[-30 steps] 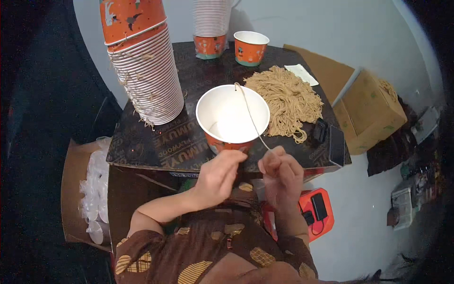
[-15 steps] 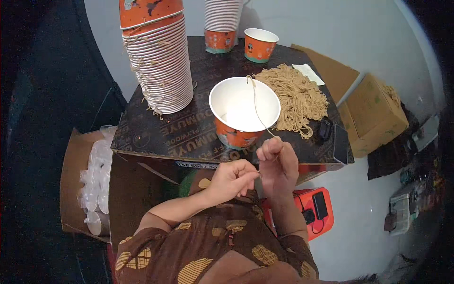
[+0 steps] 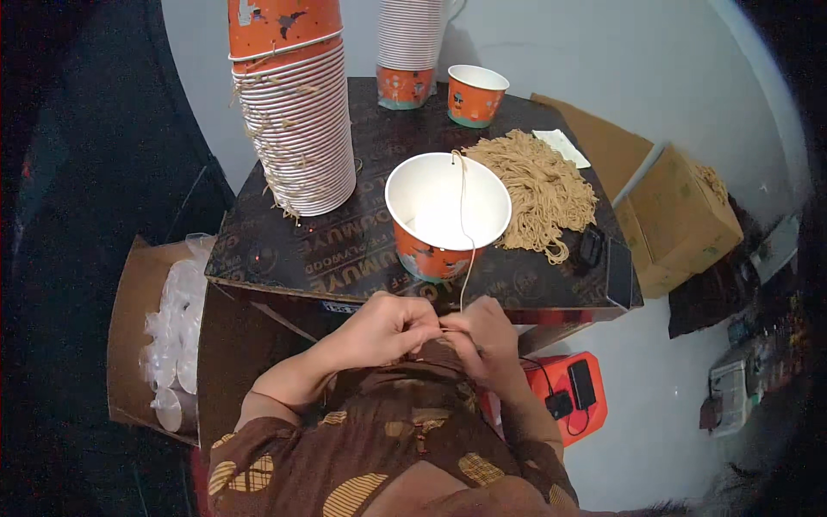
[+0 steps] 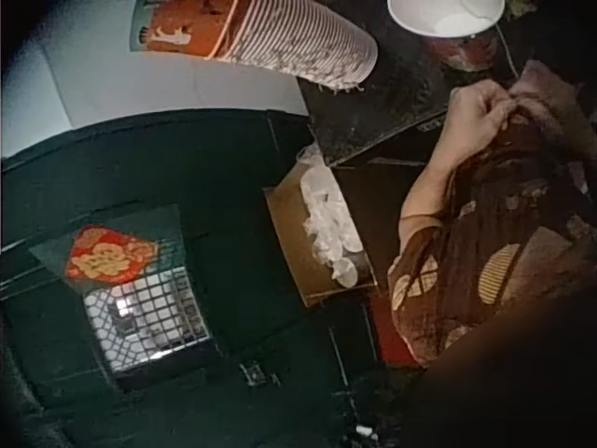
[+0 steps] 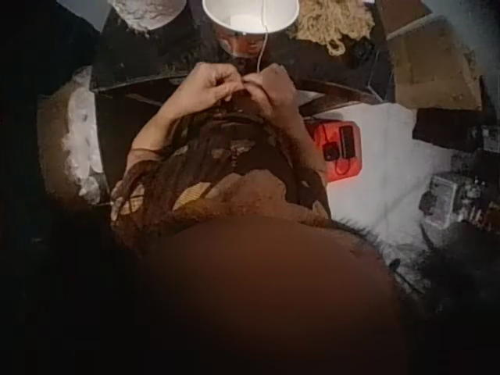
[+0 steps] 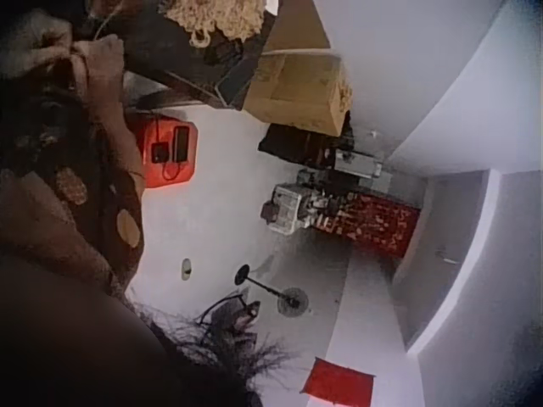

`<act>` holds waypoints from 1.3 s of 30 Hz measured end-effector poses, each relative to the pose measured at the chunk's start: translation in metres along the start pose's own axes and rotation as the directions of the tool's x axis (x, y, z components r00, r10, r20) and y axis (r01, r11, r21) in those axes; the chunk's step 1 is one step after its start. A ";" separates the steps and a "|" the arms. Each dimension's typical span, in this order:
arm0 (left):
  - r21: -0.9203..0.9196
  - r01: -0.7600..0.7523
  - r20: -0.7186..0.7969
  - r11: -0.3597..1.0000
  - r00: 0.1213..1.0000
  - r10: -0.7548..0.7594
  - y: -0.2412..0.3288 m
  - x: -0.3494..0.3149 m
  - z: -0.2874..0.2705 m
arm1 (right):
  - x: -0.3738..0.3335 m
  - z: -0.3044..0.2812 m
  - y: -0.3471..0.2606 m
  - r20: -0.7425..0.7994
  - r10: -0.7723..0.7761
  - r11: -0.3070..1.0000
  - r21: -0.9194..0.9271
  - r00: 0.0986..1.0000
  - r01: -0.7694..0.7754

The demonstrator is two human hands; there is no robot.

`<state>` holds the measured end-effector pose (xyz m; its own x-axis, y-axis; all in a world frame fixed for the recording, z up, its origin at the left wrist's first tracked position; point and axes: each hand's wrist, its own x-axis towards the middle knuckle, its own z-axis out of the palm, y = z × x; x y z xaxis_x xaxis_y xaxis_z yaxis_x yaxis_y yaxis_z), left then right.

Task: Thread a piece of string or thin elastic through holes in paper cups as part of a manufacturing or packaging assembly process.

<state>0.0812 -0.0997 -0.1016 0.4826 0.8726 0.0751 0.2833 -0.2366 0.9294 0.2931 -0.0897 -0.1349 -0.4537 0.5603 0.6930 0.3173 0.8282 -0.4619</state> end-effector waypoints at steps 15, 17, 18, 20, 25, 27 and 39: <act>0.870 -0.283 -0.076 0.404 0.733 0.676 -0.005 0.053 -0.055 | 0.011 -0.007 0.015 -0.536 0.082 0.980 -0.110 0.840 -0.166; 0.845 -0.303 -0.083 0.440 0.739 0.668 -0.004 0.050 -0.049 | 0.015 -0.006 0.019 -0.555 0.054 0.980 -0.132 0.830 -0.152; 0.844 -0.303 -0.082 0.442 0.743 0.665 -0.004 0.050 -0.047 | 0.018 -0.007 0.021 -0.571 0.024 0.972 -0.178 0.820 -0.153; 0.789 -0.357 -0.063 0.500 0.762 0.644 -0.003 0.049 -0.045 | 0.023 -0.006 0.026 -0.593 -0.021 0.968 -0.214 0.805 -0.133; 0.739 -0.344 -0.140 0.580 0.763 0.631 0.006 0.044 -0.044 | 0.025 0.010 0.031 -0.522 -0.076 0.967 -0.245 0.849 -0.065; 0.729 -0.333 -0.170 0.598 0.758 0.630 0.008 0.044 -0.048 | 0.023 0.014 0.031 -0.469 -0.088 0.964 -0.263 0.879 -0.044; 0.474 -0.051 -0.125 0.879 0.984 0.124 0.040 0.072 -0.074 | 0.031 0.022 0.045 -0.444 -0.069 0.963 -0.264 0.893 -0.057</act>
<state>0.0662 -0.0152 -0.0322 0.4068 0.8829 0.2346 0.6169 -0.4549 0.6422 0.2750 -0.0352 -0.1467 -0.0570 0.4389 0.8968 0.5516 0.7625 -0.3381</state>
